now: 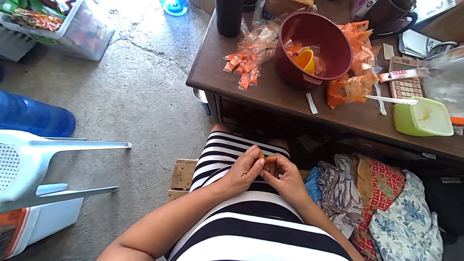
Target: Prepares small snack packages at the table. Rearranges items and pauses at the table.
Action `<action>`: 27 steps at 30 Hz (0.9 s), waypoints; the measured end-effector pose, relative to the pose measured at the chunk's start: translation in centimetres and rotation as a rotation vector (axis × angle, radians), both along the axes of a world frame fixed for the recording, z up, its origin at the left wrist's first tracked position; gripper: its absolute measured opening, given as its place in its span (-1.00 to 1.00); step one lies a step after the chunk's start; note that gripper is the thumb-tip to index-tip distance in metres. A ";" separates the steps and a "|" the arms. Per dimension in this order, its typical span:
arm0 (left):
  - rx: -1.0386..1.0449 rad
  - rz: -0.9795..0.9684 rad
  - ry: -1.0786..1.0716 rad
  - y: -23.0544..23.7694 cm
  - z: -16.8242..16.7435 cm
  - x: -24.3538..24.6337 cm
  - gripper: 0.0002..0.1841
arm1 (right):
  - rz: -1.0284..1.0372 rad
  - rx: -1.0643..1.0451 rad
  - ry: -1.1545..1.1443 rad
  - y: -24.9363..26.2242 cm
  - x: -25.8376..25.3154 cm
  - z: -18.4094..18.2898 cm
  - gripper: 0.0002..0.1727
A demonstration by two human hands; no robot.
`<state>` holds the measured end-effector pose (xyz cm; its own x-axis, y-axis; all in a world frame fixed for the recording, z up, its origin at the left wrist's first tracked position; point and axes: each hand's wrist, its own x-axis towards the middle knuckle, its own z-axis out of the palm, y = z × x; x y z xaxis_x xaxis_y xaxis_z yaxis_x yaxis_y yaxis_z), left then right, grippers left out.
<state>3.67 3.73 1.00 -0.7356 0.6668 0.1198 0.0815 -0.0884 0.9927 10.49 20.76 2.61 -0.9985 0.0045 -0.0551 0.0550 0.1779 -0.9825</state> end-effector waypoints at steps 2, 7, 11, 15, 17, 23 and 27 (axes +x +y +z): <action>0.002 -0.003 0.013 0.0 0.0 0.0 -0.72 | -0.008 0.027 0.015 0.0 -0.1 0.0 -0.83; 0.097 0.000 -0.140 0.1 -0.3 0.0 -0.78 | 0.008 0.033 0.028 -0.1 0.0 0.1 -0.85; 0.200 -0.008 -0.317 0.2 -0.5 0.0 -0.65 | -0.036 -0.044 0.036 0.0 0.1 0.1 -0.89; 0.180 0.006 -0.297 0.1 -0.3 0.2 -0.76 | -0.114 -0.123 0.043 0.0 0.1 0.1 -0.92; 0.120 0.031 -0.264 0.1 0.0 0.3 -0.76 | -0.145 -0.145 0.058 -0.1 0.1 0.1 -0.94; 0.084 0.107 -0.258 0.1 0.3 0.4 -0.86 | -0.190 -0.156 0.077 0.1 0.1 0.2 -0.95; 0.081 0.107 -0.225 0.0 0.1 0.3 -0.95 | -0.180 -0.193 0.126 0.2 0.2 0.1 -0.91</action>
